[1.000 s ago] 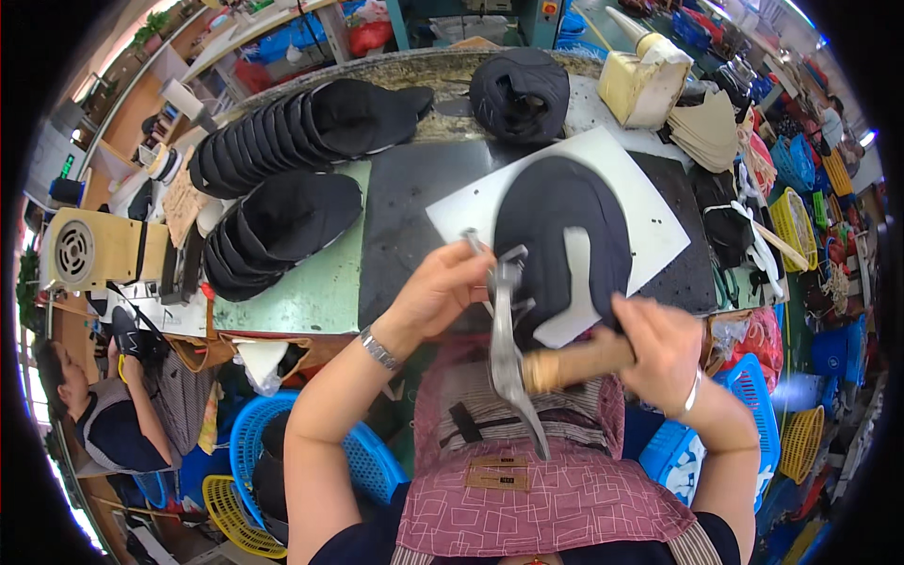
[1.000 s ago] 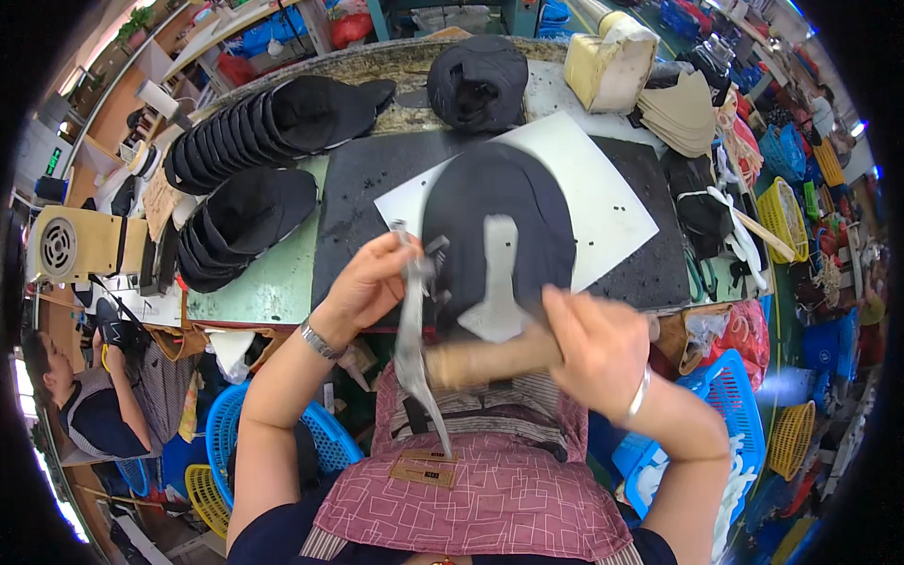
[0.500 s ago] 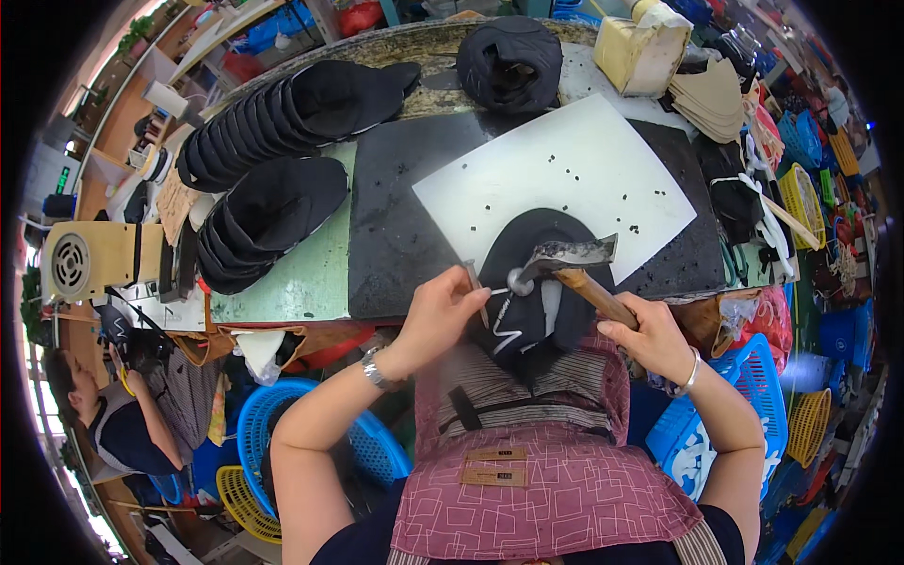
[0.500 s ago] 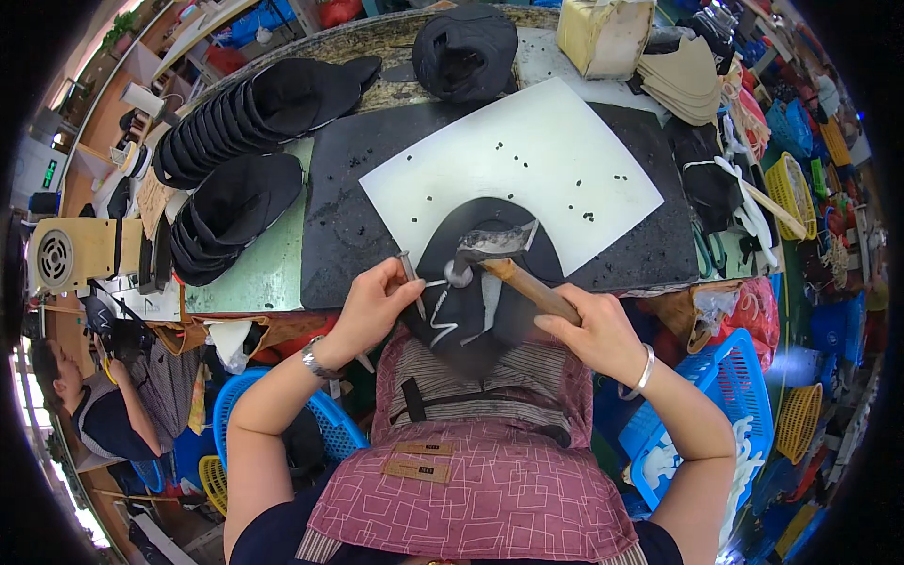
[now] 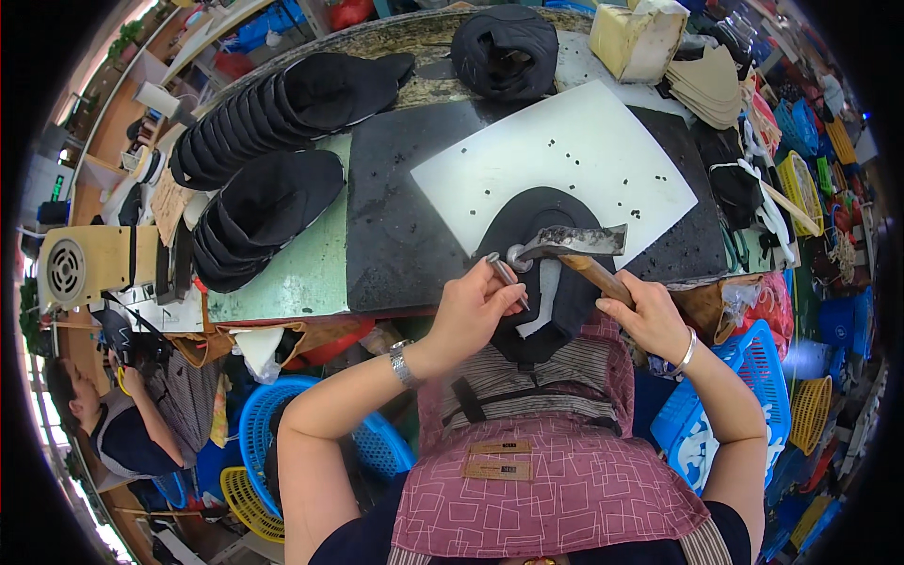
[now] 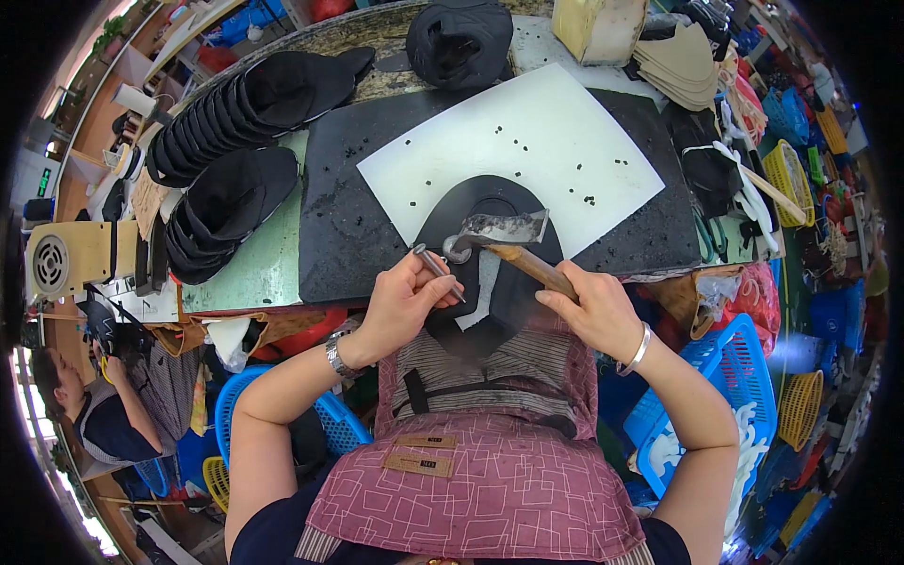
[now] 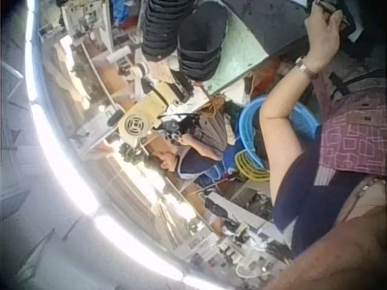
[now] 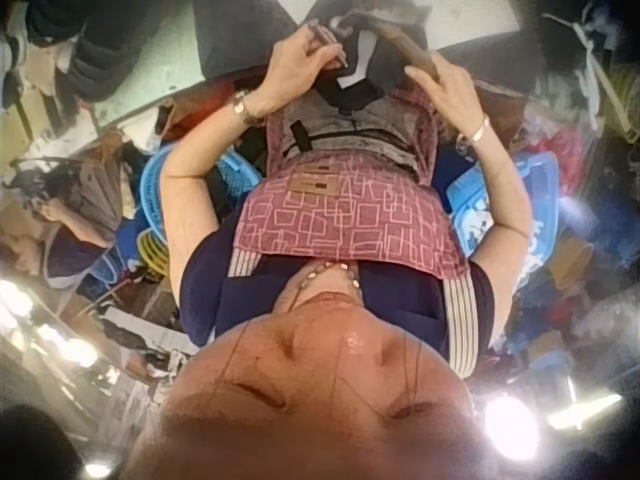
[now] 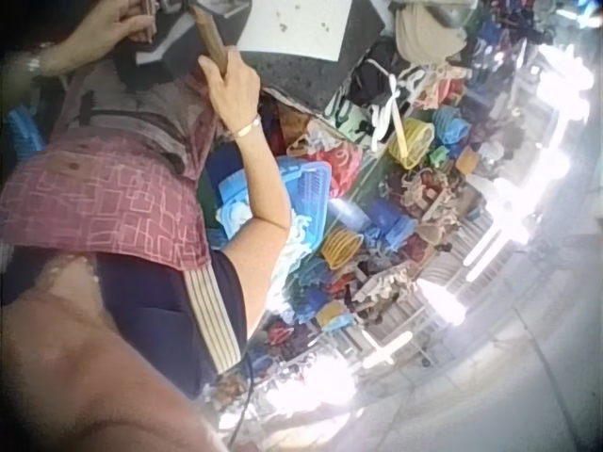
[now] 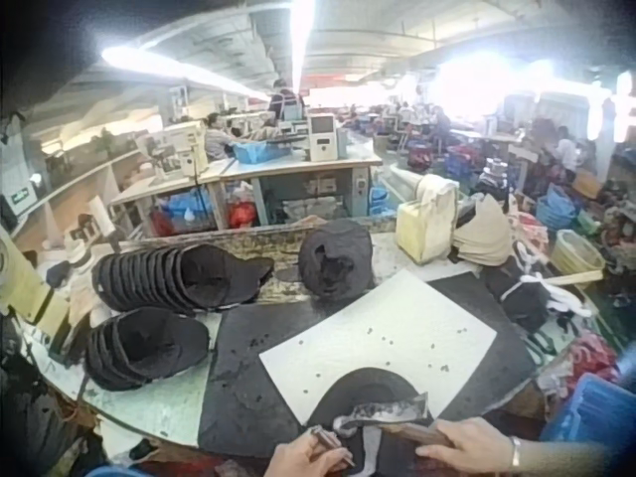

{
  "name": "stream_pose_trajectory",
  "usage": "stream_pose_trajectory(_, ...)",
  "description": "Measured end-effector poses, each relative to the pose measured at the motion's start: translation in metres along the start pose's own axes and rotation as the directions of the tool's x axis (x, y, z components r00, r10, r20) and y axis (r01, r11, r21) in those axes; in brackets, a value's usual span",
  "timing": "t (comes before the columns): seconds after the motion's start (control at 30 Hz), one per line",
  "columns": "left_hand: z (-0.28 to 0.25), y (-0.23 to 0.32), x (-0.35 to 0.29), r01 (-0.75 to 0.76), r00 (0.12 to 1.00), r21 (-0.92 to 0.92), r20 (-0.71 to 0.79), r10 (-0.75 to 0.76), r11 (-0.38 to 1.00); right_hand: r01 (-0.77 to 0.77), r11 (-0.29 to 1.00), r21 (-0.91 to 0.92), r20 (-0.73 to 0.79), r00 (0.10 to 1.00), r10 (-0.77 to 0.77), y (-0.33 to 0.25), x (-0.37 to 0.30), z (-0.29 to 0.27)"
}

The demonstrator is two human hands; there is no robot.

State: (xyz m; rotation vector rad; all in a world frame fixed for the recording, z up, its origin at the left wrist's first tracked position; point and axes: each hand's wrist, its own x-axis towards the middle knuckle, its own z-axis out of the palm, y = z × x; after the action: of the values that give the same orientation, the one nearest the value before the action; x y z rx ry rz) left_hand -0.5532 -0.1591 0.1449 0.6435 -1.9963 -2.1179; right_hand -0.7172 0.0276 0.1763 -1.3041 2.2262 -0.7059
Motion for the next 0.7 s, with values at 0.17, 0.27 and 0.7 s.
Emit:
stream_pose_trajectory(0.17,0.005,-0.010,-0.003,-0.248,0.961,0.350,-0.032,0.276,0.903,-0.003,0.962,0.274,-0.151,0.987,0.047,-0.025,-0.020,-0.027)
stream_pose_trajectory(0.27,0.003,-0.012,-0.009,-0.483,0.848,0.601,0.141,0.511,0.637,0.454,0.462,0.762,-0.408,0.890,-0.202,-0.046,-0.035,-0.039)
stream_pose_trajectory(0.7,0.006,-0.007,-0.001,-0.303,0.928,0.557,-0.012,0.373,0.773,0.050,0.953,0.299,-0.263,0.964,0.032,-0.019,-0.063,-0.052)
